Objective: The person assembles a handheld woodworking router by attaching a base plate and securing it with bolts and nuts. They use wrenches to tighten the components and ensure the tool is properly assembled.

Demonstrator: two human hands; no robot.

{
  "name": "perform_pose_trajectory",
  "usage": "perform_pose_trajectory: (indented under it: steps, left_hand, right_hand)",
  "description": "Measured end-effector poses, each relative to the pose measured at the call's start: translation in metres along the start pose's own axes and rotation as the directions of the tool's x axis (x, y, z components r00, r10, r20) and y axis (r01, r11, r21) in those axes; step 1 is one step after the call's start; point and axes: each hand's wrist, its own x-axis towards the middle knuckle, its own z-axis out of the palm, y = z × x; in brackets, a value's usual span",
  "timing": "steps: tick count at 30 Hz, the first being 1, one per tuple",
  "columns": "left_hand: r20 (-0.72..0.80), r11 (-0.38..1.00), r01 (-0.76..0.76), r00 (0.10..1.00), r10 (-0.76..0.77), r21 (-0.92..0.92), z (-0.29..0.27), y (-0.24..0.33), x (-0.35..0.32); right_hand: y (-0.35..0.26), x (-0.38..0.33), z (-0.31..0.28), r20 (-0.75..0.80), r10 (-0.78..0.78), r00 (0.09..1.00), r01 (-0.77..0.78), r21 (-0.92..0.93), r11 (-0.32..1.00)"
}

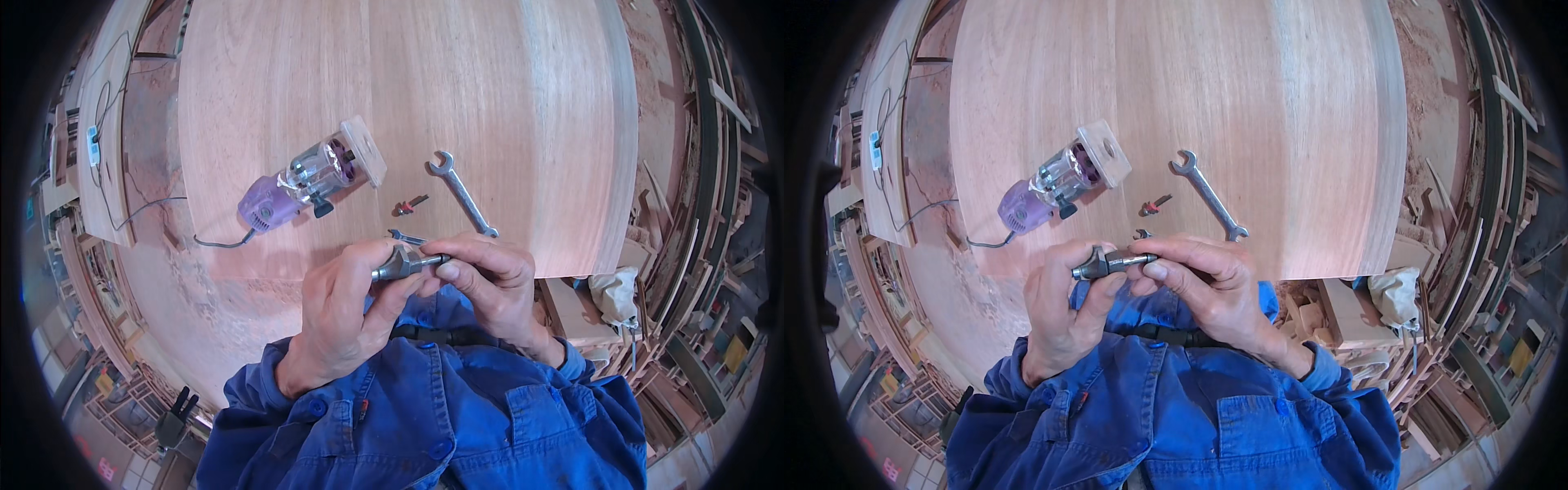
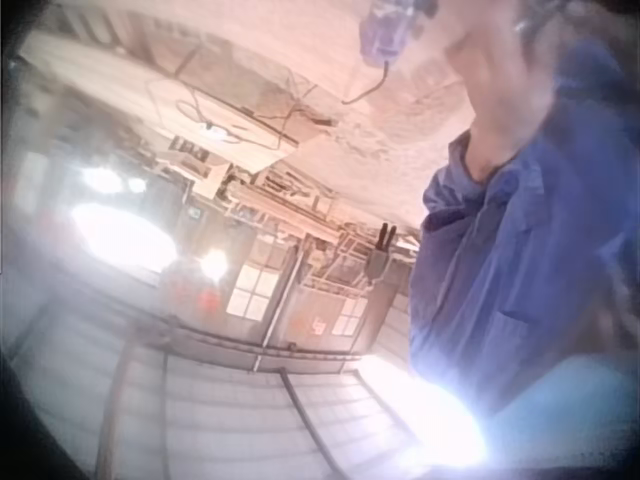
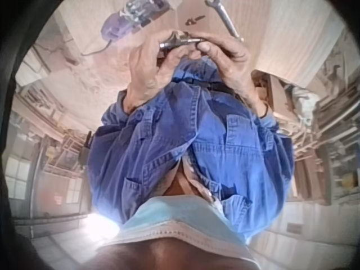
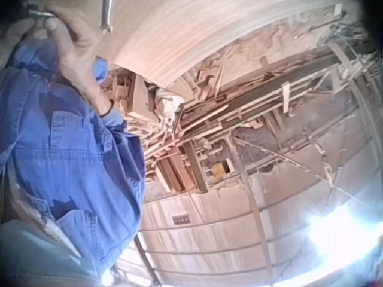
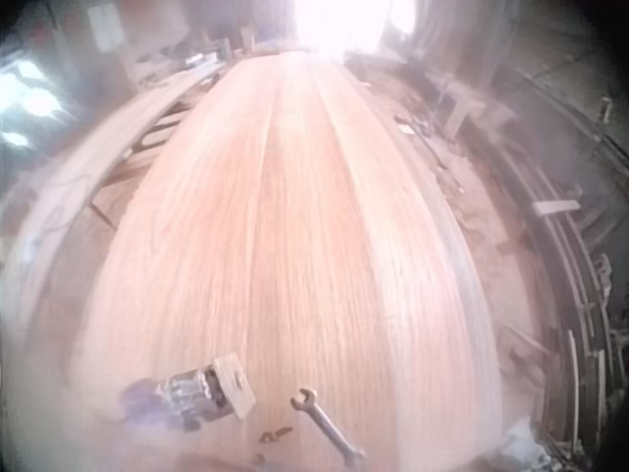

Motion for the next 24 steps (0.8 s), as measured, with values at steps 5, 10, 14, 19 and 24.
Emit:
perform_pose_trajectory:
  steps: [5,10,14,19,24]
  left_hand:
    - [0.101,0.998,0.066,0.993,-0.066,-0.005,-0.005,-0.002,0.000]
    - [0.192,0.991,-0.028,0.981,0.002,0.134,-0.012,0.000,0.006]
    - [0.211,0.992,-0.030,0.977,0.003,0.125,-0.012,0.001,0.007]
    - [0.170,0.986,-0.120,0.980,0.099,0.114,-0.006,0.000,0.004]
    - [0.187,0.952,-0.231,0.963,0.194,0.201,-0.004,0.001,0.005]
  right_hand:
    - [-0.004,0.001,-0.002,0.025,-0.091,0.996,0.095,-0.281,0.955]
    - [-0.002,0.001,-0.009,0.074,-0.038,0.997,0.056,-0.259,0.964]
    - [0.007,-0.002,-0.012,0.072,0.076,0.994,-0.081,0.060,0.995]
    - [0.007,-0.005,-0.013,0.101,0.149,0.984,-0.171,0.266,0.949]
    - [0.010,-0.006,-0.018,0.147,0.212,0.966,-0.251,0.335,0.908]
